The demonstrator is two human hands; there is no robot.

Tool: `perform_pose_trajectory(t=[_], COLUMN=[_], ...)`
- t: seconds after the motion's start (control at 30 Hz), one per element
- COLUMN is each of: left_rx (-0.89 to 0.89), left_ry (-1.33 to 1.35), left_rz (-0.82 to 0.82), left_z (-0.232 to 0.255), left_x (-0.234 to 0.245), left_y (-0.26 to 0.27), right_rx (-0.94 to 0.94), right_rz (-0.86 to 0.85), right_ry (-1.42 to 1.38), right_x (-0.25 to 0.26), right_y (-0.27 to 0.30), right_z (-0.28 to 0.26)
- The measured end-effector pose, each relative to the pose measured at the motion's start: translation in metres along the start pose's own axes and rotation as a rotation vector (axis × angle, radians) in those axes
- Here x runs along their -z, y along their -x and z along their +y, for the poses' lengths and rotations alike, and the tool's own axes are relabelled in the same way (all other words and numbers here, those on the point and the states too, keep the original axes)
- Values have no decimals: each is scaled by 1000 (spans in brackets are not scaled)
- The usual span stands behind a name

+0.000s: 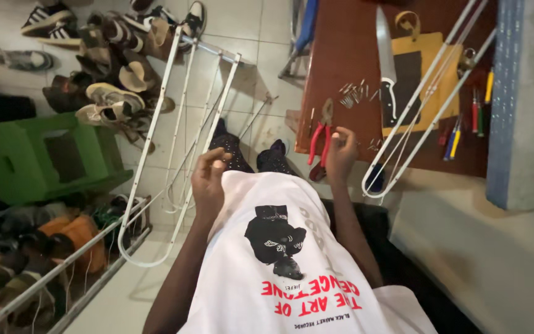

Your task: The person assembles a white metal shoe rack by inserting and tightening screws into the frame using pliers. They remove a shelf, reposition it, and continue securing the frame with screws and pliers throughout the clip.

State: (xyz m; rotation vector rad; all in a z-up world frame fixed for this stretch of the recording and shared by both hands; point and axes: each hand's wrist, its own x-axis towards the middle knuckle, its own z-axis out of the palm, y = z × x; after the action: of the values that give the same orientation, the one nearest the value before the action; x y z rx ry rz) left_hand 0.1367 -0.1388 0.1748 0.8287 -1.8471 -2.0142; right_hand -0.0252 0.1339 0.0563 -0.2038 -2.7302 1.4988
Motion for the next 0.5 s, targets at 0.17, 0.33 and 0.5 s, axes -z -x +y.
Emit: perform_pose_trajectory(t=[0.17,0.33,0.5], left_rx=[-7,127,186], left_ry=[-62,-168,-468], left_rz=[256,387,157], left_z=[-47,-124,-196], left_x=[50,105,131], left_y=[-16,-63,-144], right_rx=[8,-55,-207], right_rz=[-73,-258,-402], right_ry=[-44,-52,-115], right_x=[4,-14,-79], right_y=[-17,-9,23], right_z=[-32,-72,-108])
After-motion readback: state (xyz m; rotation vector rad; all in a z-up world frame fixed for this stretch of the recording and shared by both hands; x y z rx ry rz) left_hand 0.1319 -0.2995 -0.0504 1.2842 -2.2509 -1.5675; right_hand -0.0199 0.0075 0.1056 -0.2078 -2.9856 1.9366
